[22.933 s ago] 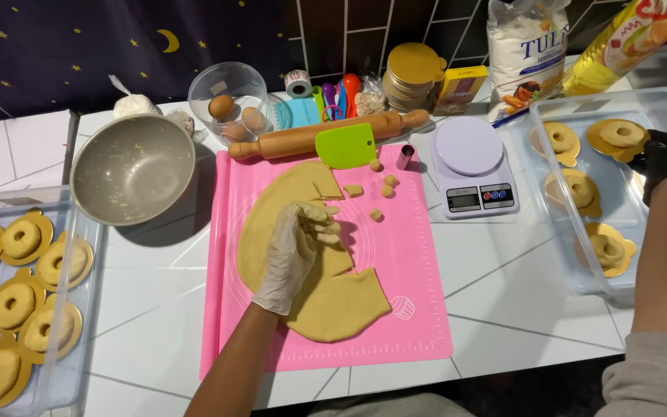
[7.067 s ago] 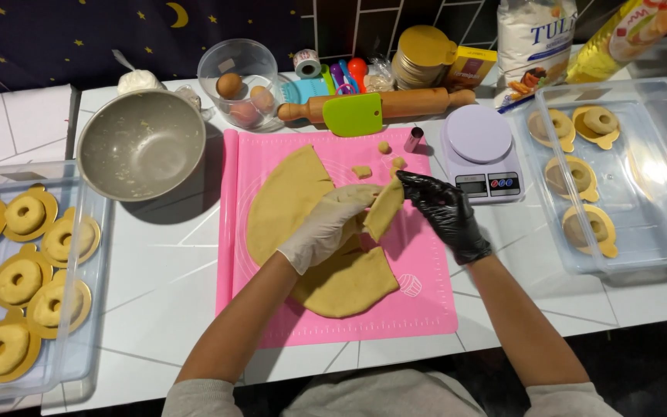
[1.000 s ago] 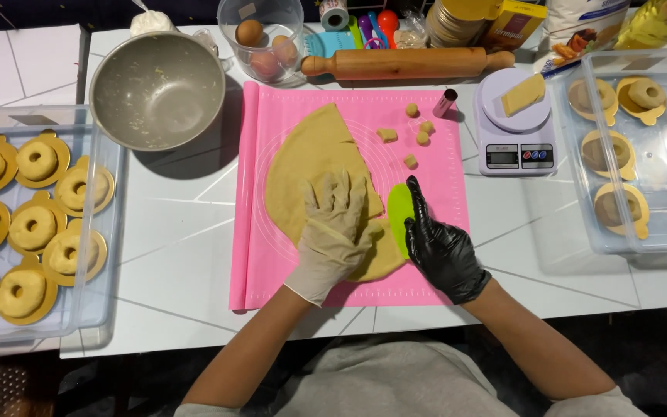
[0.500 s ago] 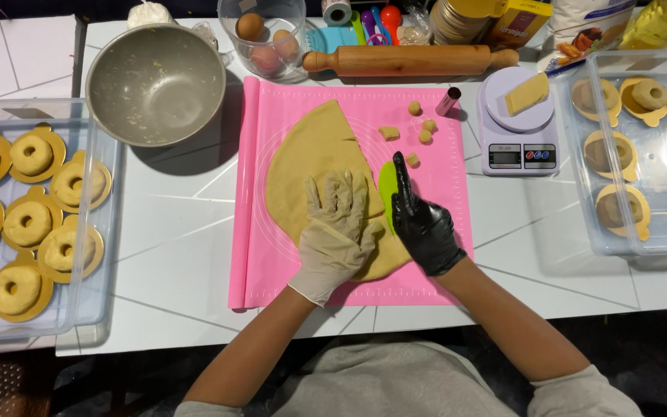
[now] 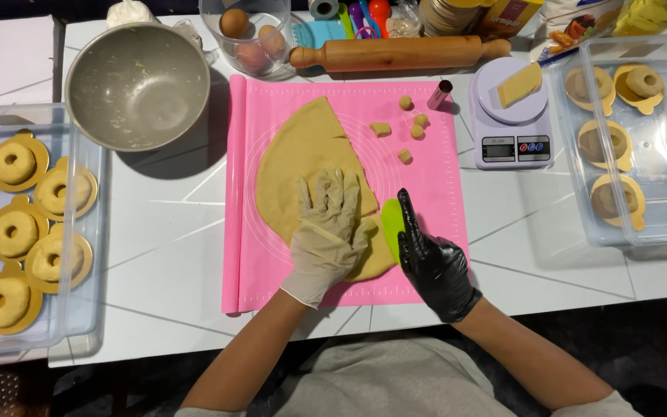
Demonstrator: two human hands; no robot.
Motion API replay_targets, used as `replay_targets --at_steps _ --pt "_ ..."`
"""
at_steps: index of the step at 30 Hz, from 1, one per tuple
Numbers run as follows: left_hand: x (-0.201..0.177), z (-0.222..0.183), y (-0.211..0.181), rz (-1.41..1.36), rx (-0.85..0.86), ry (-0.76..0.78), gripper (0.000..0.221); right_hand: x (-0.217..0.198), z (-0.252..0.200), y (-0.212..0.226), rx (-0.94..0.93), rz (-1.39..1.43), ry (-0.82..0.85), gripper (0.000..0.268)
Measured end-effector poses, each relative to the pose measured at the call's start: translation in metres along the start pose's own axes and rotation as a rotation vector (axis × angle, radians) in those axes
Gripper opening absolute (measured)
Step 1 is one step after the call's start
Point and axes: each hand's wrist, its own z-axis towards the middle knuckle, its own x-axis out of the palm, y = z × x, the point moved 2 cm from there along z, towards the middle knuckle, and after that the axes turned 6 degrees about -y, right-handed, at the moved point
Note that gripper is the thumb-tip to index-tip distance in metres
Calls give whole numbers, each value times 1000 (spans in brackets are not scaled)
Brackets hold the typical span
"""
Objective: Arranging shaped donut dough into a tray for proofing and cutting/shaping small dough pieces on a silicone mat.
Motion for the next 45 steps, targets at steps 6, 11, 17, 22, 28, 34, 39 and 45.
replay_targets --at_steps 6,11,17,22,28,34,39,45 --pt "-16 3 -7 -64 -38 -78 65 -9 0 -6 368 533 74 45" --pt "-26 5 -16 -153 -80 -154 61 5 -23 3 -78 -31 99 50" --pt "-37 10 -21 -232 -123 -235 58 -2 2 15 347 343 -39 53" --pt "-33 7 -8 -104 31 -251 57 138 -77 42 990 2347 -339 48" --pt "22 -13 18 12 73 -123 74 101 -50 4 933 2083 -206 47" --pt "31 -11 21 12 53 -117 76 3 -11 -9 445 575 77 47" --pt "19 -8 13 18 43 -141 63 30 -47 15 359 473 11 46" --pt "18 -10 10 -6 70 -182 61 74 -40 24 270 365 -203 34"
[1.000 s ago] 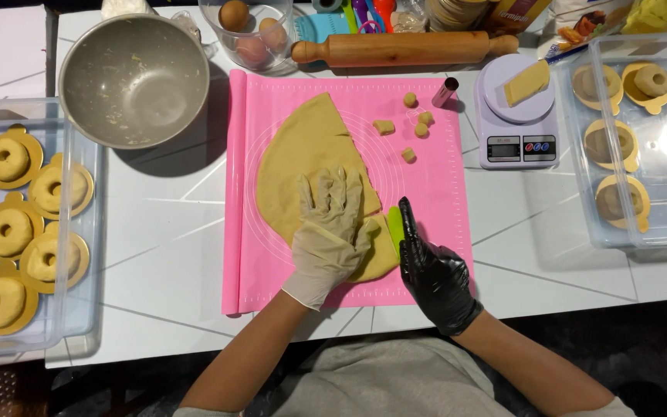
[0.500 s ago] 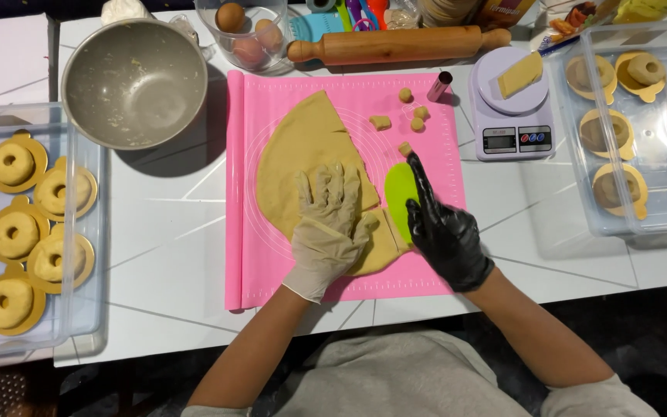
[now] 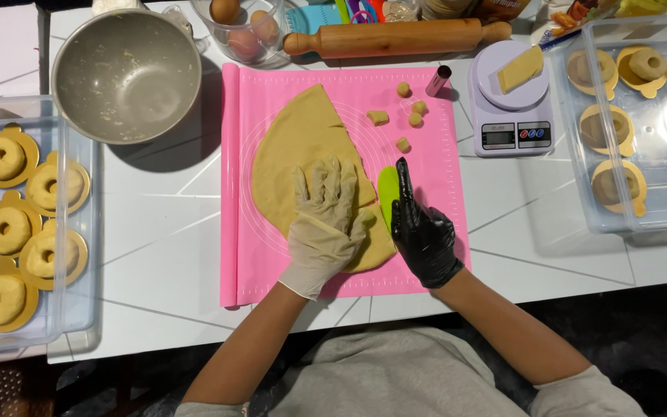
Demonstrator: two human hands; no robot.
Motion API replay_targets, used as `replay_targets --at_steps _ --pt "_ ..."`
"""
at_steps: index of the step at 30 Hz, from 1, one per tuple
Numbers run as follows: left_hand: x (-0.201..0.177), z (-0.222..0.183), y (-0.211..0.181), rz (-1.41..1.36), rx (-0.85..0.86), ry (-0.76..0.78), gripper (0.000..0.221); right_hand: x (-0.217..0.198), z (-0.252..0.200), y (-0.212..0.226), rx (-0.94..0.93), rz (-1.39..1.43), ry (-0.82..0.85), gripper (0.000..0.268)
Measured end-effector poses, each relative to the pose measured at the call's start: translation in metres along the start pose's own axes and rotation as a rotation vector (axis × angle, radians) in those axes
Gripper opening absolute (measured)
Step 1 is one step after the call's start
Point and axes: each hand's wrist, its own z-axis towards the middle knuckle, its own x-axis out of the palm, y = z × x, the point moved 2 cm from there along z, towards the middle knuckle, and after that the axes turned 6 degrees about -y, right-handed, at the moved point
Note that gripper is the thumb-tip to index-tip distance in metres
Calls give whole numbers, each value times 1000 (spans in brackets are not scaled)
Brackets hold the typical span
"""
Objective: Arranging shaped donut dough into a tray for proofing and cutting/shaping small dough pieces on a silicone mat.
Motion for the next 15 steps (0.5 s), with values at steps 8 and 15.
replay_targets --at_steps 8,15 --pt "4 4 3 20 -9 11 68 -79 54 21 57 59 125 56" --pt "-2 1 -1 8 -2 -22 59 -17 40 -1 192 44 83 42"
